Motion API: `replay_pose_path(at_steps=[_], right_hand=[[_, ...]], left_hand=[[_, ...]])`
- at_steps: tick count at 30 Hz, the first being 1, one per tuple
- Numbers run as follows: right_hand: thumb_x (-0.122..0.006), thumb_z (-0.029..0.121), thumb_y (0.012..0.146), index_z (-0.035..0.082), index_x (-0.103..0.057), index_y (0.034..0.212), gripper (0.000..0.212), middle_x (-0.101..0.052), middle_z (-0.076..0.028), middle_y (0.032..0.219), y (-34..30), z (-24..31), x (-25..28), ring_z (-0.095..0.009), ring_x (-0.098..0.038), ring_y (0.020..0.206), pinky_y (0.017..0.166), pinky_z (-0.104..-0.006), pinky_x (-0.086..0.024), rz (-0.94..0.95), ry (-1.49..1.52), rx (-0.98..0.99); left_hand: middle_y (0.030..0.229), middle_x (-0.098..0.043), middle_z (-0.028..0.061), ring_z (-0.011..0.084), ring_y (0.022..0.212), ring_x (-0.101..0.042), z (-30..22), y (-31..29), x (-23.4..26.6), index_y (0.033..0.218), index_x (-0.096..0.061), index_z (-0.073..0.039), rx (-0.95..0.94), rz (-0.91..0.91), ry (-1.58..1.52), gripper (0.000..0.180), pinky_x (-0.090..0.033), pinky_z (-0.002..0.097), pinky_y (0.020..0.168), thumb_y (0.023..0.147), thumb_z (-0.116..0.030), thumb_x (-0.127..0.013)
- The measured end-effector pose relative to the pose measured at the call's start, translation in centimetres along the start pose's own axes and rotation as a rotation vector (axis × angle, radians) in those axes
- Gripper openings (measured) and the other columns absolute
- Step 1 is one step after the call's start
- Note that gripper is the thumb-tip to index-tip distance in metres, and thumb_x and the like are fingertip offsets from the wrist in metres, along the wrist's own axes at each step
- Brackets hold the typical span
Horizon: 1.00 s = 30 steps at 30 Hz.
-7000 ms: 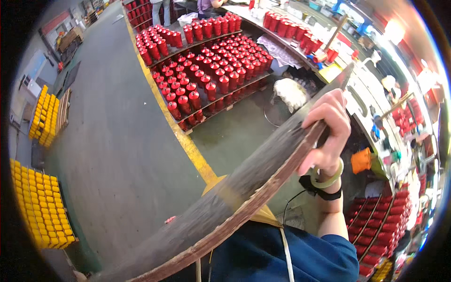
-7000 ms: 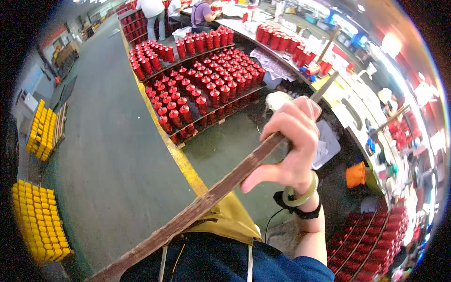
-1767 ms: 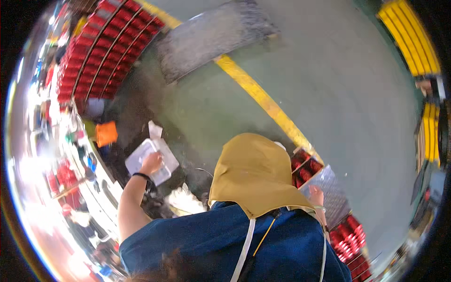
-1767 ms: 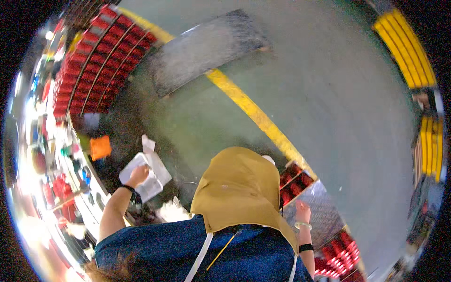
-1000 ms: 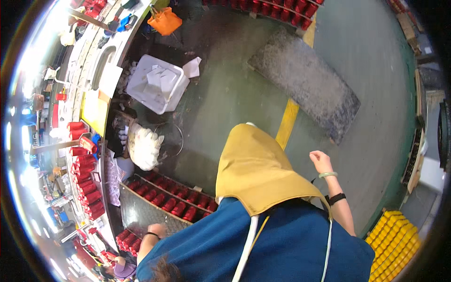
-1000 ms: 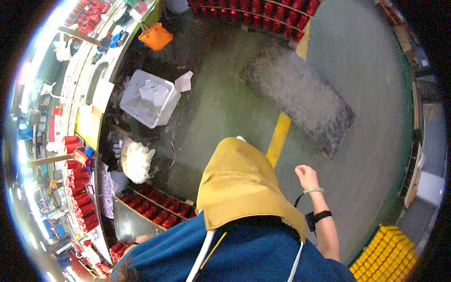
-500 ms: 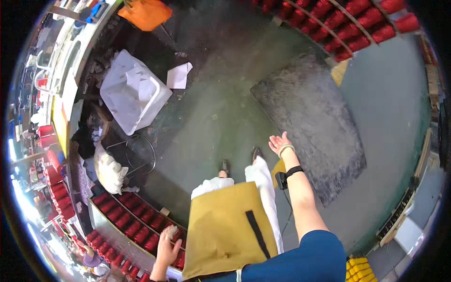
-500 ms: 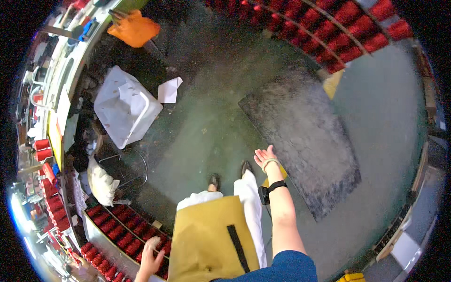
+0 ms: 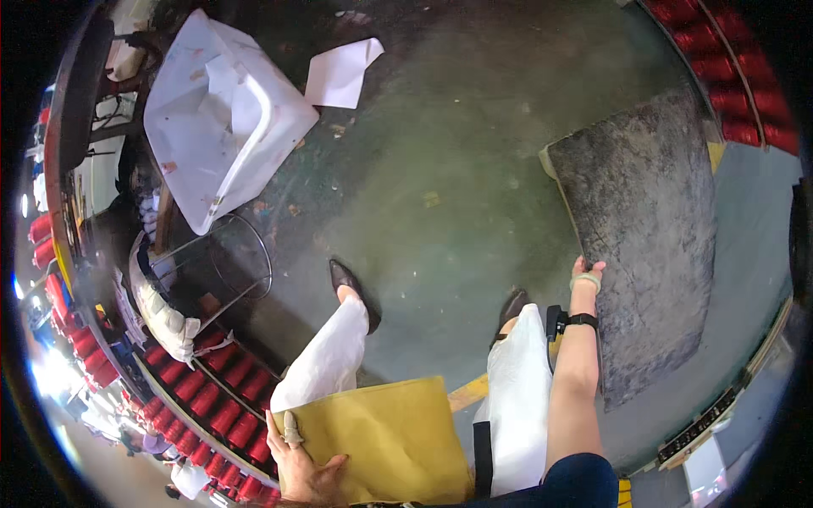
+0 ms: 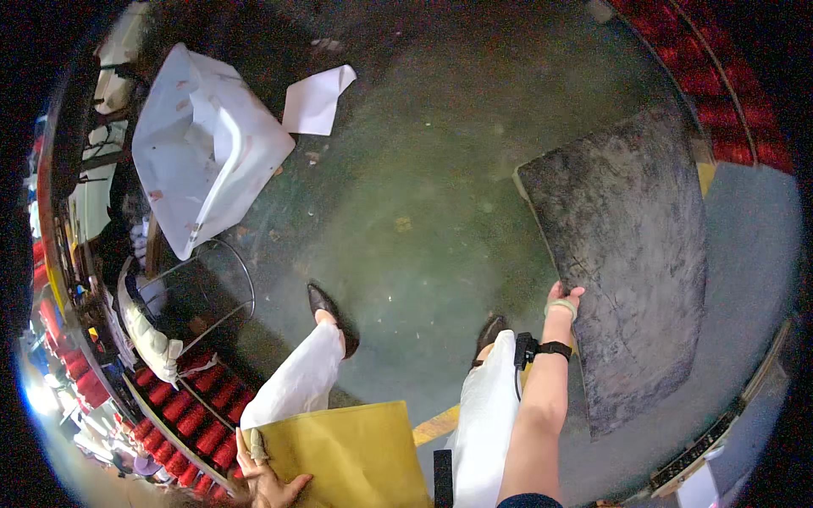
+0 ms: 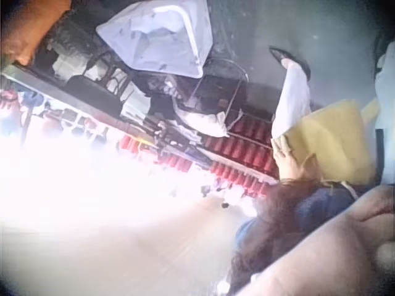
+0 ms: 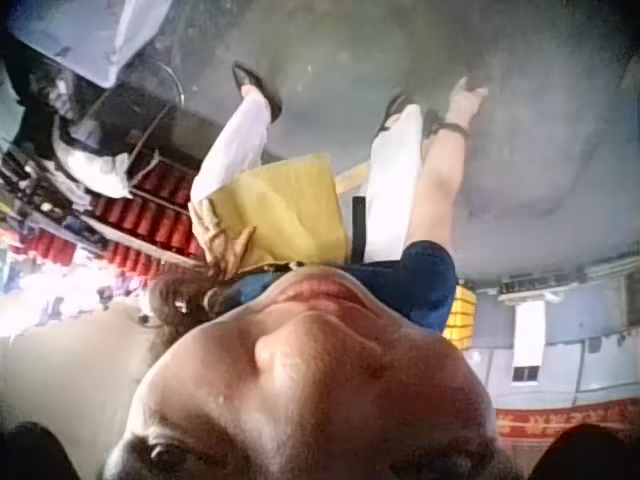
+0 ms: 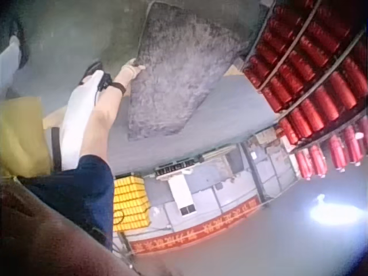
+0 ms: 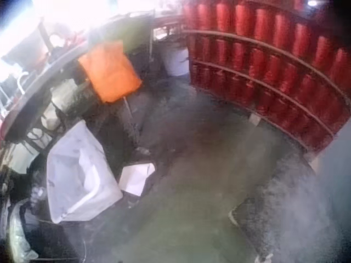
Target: Applying and smoothing labels on red liquor bottles on a production line.
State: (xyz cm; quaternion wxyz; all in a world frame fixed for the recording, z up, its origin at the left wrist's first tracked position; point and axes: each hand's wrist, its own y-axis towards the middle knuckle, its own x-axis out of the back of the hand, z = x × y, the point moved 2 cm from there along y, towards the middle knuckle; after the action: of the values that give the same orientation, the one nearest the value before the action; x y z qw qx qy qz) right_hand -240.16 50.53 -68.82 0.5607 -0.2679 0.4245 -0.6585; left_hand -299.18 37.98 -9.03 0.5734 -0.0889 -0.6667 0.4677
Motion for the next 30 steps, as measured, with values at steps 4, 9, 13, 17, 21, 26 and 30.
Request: replay_pose_path(at_steps=[4, 9, 13, 17, 21, 26, 30], right_hand=[[-0.062, 0.039, 0.101, 0.0, -0.067, 0.118, 0.043, -0.073, -0.01, 0.114, -6.6, -2.1, -1.3, -0.03, -0.07, 0.098, 0.086, -0.0434, -0.059, -0.037, -0.061, -0.012], [-0.061, 0.042, 0.101, 0.0, -0.064, 0.126, 0.049, -0.07, -0.011, 0.125, -16.0, -13.1, -2.8, -0.03, -0.067, 0.112, 0.098, -0.0464, -0.057, -0.063, -0.062, -0.086], [-0.067, 0.032, 0.098, 0.005, -0.06, 0.135, 0.047, -0.063, -0.01, 0.137, -24.0, -27.0, -4.4, -0.031, -0.058, 0.126, 0.107, -0.0528, -0.05, -0.04, 0.011, -0.196], [-0.067, 0.044, 0.097, 0.0, -0.04, 0.151, 0.075, -0.041, -0.012, 0.158, -31.8, -40.7, -5.3, -0.03, -0.048, 0.14, 0.112, -0.0463, -0.047, 0.061, -0.146, -0.482], [-0.065, 0.041, 0.098, 0.0, -0.036, 0.153, 0.074, -0.041, -0.013, 0.159, -39.1, -47.8, -3.7, -0.032, -0.044, 0.143, 0.114, -0.0462, -0.046, 0.424, -0.346, -0.684], [-0.064, 0.037, 0.1, 0.008, -0.042, 0.149, 0.061, -0.047, -0.01, 0.154, -51.6, -43.5, -2.0, -0.027, -0.046, 0.139, 0.113, -0.0422, -0.042, 0.414, -0.834, -0.756], [-0.066, 0.037, 0.1, 0.01, -0.053, 0.142, 0.051, -0.062, -0.008, 0.135, -63.6, -34.3, -3.9, -0.023, -0.059, 0.123, 0.104, -0.0398, -0.048, 0.477, -1.29, -0.727]], left_hand=[[0.163, -0.01, 0.0306, 0.0522, 0.135, -0.033, 3.7, 2.9, 2.8, 0.16, -0.022, -0.014, -0.025, 0.046, 0.068, 0.13, -0.038, 0.0572, 0.108, 0.057, -0.049, -0.092], [0.162, -0.013, 0.0294, 0.0503, 0.135, -0.033, 9.6, 7.0, 6.9, 0.156, -0.033, -0.005, -0.231, 0.085, 0.052, 0.119, -0.036, 0.0586, 0.107, 0.062, -0.05, -0.09], [0.161, -0.02, 0.0256, 0.0449, 0.133, -0.037, 12.9, 9.5, 9.1, 0.148, -0.045, -0.001, -0.284, 0.154, -0.003, 0.107, -0.04, 0.0558, 0.106, 0.064, -0.052, -0.088], [0.16, -0.024, 0.024, 0.0442, 0.133, -0.04, 16.8, 10.5, 10.0, 0.145, -0.049, -0.001, -0.233, 0.19, -0.025, 0.103, -0.042, 0.0558, 0.104, 0.065, -0.056, -0.086], [0.157, -0.028, 0.0261, 0.048, 0.131, -0.042, 19.2, 10.6, 9.8, 0.152, -0.036, 0.001, -0.194, 0.25, -0.076, 0.114, -0.041, 0.0556, 0.107, 0.069, -0.061, -0.084], [0.156, -0.036, 0.0245, 0.0423, 0.137, -0.043, 23.0, 9.5, 10.5, 0.14, -0.05, 0.004, -0.146, 0.176, -0.573, 0.084, -0.04, 0.0516, 0.111, 0.082, -0.049, -0.077], [0.139, -0.057, 0.0263, 0.0379, 0.132, -0.053, 30.8, -0.6, 12.9, 0.131, -0.053, 0.005, -0.082, 0.119, -0.871, 0.049, -0.041, 0.0437, 0.112, 0.098, -0.028, -0.064]])
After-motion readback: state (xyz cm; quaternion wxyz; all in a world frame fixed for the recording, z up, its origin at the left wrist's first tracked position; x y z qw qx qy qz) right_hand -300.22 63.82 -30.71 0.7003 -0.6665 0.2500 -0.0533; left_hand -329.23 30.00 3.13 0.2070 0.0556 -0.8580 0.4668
